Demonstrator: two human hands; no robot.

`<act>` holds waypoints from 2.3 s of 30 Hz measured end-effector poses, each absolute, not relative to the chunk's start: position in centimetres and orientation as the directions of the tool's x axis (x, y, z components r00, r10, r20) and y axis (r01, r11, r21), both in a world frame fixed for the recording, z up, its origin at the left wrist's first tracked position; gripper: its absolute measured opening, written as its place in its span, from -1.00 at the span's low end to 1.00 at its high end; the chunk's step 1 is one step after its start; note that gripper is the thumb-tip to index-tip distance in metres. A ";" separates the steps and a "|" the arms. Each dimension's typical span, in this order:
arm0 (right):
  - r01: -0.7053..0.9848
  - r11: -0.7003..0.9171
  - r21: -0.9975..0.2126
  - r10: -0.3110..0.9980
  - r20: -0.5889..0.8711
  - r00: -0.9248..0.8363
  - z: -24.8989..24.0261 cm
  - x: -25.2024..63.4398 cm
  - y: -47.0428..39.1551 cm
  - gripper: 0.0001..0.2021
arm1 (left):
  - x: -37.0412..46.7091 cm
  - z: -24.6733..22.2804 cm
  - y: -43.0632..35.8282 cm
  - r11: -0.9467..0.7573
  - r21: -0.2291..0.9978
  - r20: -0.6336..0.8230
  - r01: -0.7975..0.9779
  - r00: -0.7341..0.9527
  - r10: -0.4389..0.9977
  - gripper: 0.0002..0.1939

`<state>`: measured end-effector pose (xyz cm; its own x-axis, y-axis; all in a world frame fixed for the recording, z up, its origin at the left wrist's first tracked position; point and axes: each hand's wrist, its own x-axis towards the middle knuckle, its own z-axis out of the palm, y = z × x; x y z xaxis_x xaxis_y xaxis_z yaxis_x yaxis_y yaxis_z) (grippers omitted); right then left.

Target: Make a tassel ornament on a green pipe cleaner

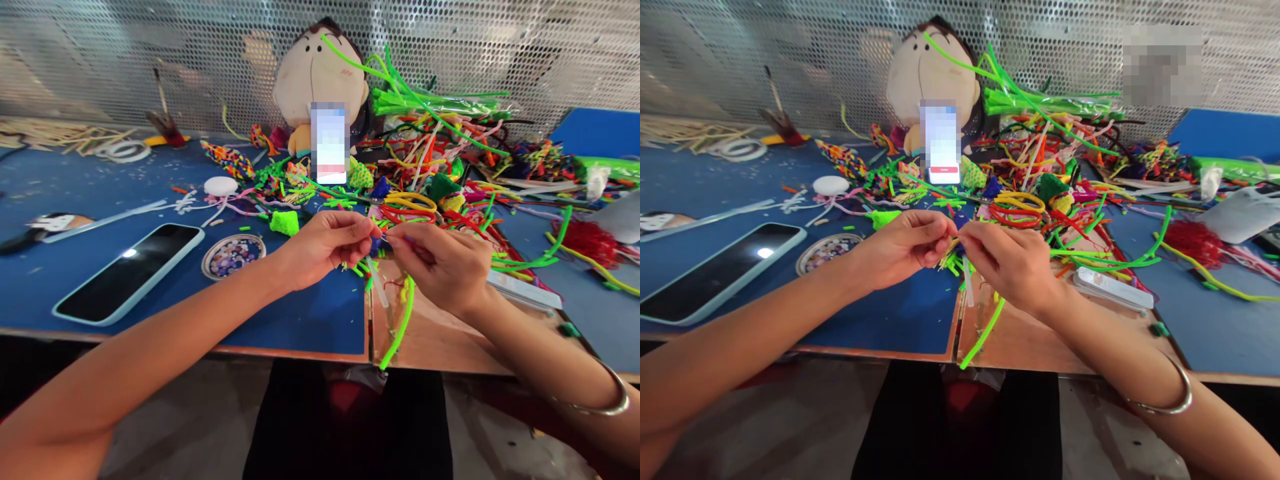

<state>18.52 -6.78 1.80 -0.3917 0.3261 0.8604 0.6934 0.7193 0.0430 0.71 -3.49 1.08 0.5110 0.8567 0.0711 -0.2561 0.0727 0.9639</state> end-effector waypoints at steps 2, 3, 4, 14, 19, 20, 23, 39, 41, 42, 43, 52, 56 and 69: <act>0.701 0.713 -0.003 0.368 0.853 -0.371 1.9 18.5 -6.9 -0.87 | 0.7 1.1 -3.6 0.065 0.958 0.091 -0.281 0.507 0.857 -0.74; 0.698 0.715 -0.032 0.388 0.849 -0.359 1.9 18.5 -7.0 -0.88 | 0.8 1.1 -3.6 0.068 0.952 0.097 -0.297 0.507 0.857 -0.76; 0.689 0.722 -0.066 0.406 0.846 -0.344 1.9 18.4 -7.1 -0.89 | 0.8 1.2 -3.6 0.074 0.947 0.100 -0.313 0.506 0.857 -0.77; 0.488 0.682 -0.545 0.679 0.720 -0.143 1.2 17.8 -6.9 -0.85 | 0.8 1.3 -4.1 0.113 0.892 0.167 -0.438 0.551 0.818 -0.80; 0.468 0.696 -0.544 0.663 0.737 -0.129 1.1 17.9 -7.0 -0.87 | 0.8 1.3 -4.1 0.121 0.883 0.192 -0.454 0.584 0.789 -0.78; 0.475 0.701 -0.532 0.655 0.744 -0.134 1.2 17.9 -7.1 -0.87 | 0.9 1.3 -4.1 0.119 0.884 0.194 -0.452 0.586 0.787 -0.78; 0.526 0.716 -0.460 0.612 0.775 -0.156 1.2 17.9 -7.1 -0.88 | 0.9 1.4 -4.2 0.096 0.889 0.211 -0.449 0.585 0.783 -0.78; 0.671 0.741 0.022 0.312 0.873 -0.374 2.0 18.1 -8.3 -0.89 | 1.0 1.3 -4.4 0.087 0.889 0.229 -0.450 0.600 0.767 -0.73; 0.658 0.752 0.038 0.303 0.867 -0.397 2.1 18.2 -8.3 -0.88 | 1.0 1.3 -4.5 0.082 0.892 0.230 -0.445 0.601 0.765 -0.71; 0.645 0.762 0.047 0.292 0.865 -0.408 2.1 18.2 -8.4 -0.89 | 0.9 1.3 -4.5 0.080 0.891 0.233 -0.446 0.603 0.763 -0.71; 0.632 0.773 0.057 0.281 0.862 -0.422 2.1 18.2 -8.4 -0.90 | 0.9 1.3 -4.5 0.079 0.890 0.237 -0.448 0.605 0.760 -0.72; 0.596 0.797 0.100 0.264 0.830 -0.492 2.4 18.3 -8.6 -0.90 | 0.9 1.5 -4.7 0.056 0.907 0.234 -0.418 0.611 0.756 -0.68; 0.594 0.797 0.113 0.254 0.829 -0.498 2.6 18.4 -8.5 -0.91 | 0.9 1.5 -4.6 0.050 0.907 0.240 -0.417 0.612 0.753 -0.68; 0.615 0.752 0.236 0.204 0.805 -0.558 2.5 18.6 -8.6 -0.88 | 1.0 1.6 -4.8 0.012 0.912 0.259 -0.410 0.599 0.758 -0.67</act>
